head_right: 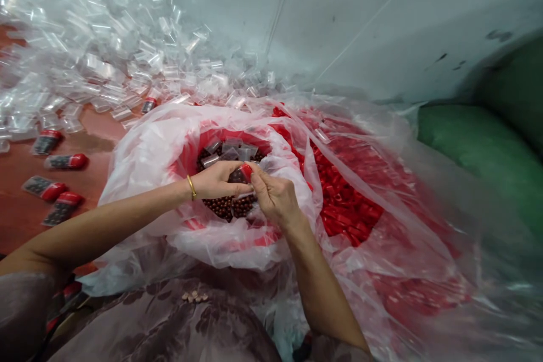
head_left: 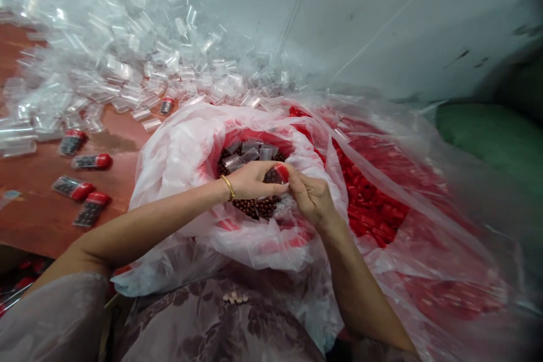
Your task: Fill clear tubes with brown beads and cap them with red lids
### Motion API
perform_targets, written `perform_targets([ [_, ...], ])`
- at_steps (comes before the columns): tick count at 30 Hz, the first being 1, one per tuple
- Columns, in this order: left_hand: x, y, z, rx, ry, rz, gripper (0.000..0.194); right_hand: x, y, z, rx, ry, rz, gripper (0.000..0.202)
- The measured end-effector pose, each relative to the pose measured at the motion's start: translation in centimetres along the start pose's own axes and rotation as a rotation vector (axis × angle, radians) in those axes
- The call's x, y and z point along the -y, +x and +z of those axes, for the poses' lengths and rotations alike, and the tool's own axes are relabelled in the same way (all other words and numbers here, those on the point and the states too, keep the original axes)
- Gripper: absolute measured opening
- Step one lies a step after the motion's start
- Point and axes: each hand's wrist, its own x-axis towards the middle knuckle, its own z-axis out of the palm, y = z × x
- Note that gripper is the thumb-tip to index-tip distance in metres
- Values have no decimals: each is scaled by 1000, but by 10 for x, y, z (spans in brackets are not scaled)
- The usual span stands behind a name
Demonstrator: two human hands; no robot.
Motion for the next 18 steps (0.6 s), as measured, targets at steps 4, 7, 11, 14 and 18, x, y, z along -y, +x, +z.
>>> perform_targets([
  [4, -9, 2, 2, -5, 211, -90, 27, 5, 8, -1, -252, 13, 55, 50],
  [7, -17, -1, 4, 30, 493, -108, 17, 8, 21, 16, -269, 268, 199, 59],
  [11, -18, -4, 7, 54, 668, -91, 18, 11, 34, 38, -47, 598, 343, 63],
  [14, -14, -7, 7, 61, 743, -67, 26, 11, 34, 43, 33, 595, 330, 61],
  [18, -9, -7, 5, 108, 864, -88, 29, 12, 26, 50, 35, 422, 154, 57],
])
